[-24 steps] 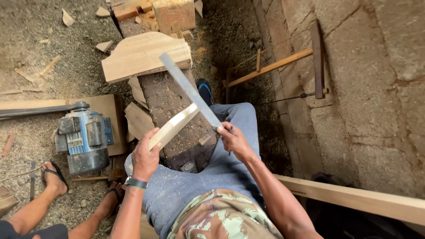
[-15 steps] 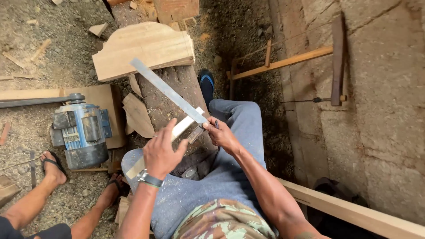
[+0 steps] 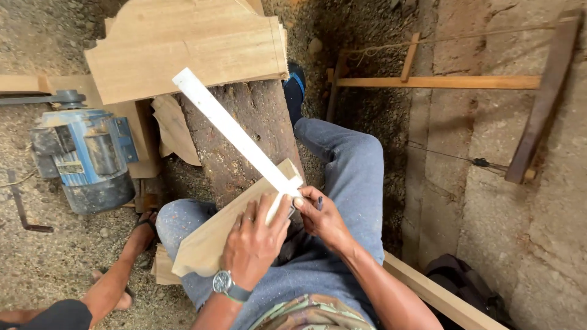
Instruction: The person sits on the floor and uses a metal square ruler and a pen to mark lines on a piece of wood resting on their lap. They repeatedly position the ruler and draw lines to create a pattern on the wood surface.
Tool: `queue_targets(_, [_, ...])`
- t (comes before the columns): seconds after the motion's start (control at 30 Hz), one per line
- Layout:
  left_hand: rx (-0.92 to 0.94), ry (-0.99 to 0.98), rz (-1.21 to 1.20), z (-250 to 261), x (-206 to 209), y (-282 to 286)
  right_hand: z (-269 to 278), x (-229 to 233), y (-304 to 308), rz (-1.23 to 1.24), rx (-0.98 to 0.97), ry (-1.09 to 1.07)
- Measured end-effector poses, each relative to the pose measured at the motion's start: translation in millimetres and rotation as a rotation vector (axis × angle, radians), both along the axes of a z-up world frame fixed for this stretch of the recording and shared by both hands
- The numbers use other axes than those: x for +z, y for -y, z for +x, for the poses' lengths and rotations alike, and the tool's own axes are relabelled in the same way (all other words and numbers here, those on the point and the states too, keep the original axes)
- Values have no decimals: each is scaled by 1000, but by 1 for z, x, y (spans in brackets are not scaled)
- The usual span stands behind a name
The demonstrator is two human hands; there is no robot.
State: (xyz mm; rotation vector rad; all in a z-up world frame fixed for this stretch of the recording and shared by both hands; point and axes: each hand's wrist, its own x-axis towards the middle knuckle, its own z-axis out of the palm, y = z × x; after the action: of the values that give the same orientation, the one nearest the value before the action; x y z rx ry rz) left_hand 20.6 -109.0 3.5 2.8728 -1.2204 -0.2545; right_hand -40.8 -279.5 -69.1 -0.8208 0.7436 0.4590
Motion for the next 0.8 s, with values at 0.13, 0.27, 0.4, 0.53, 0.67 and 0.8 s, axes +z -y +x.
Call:
queue_targets(0.13, [40,19,48,-4,-1,1,-5,-4,-3,-7,-7,-24])
queue_targets(0.27, [61,36,72,-2,3,2,-7,-2,-6,-1,-70,-48])
queue_targets(0.4, [69,45,94,-7,1,3,-10,-1,-3,-7,-99,-73])
queue_targets(0.53, [94,24,97,-7,4,6,-10,3,-2,7,-89,-71])
queue_targets(0.67, [101,26,130,-8,5,7,-12,3,-1,3,-71,-77])
queue_targets(0.8, [103,38,132,-6,6,9,-14,2,-1,21,-88,-100])
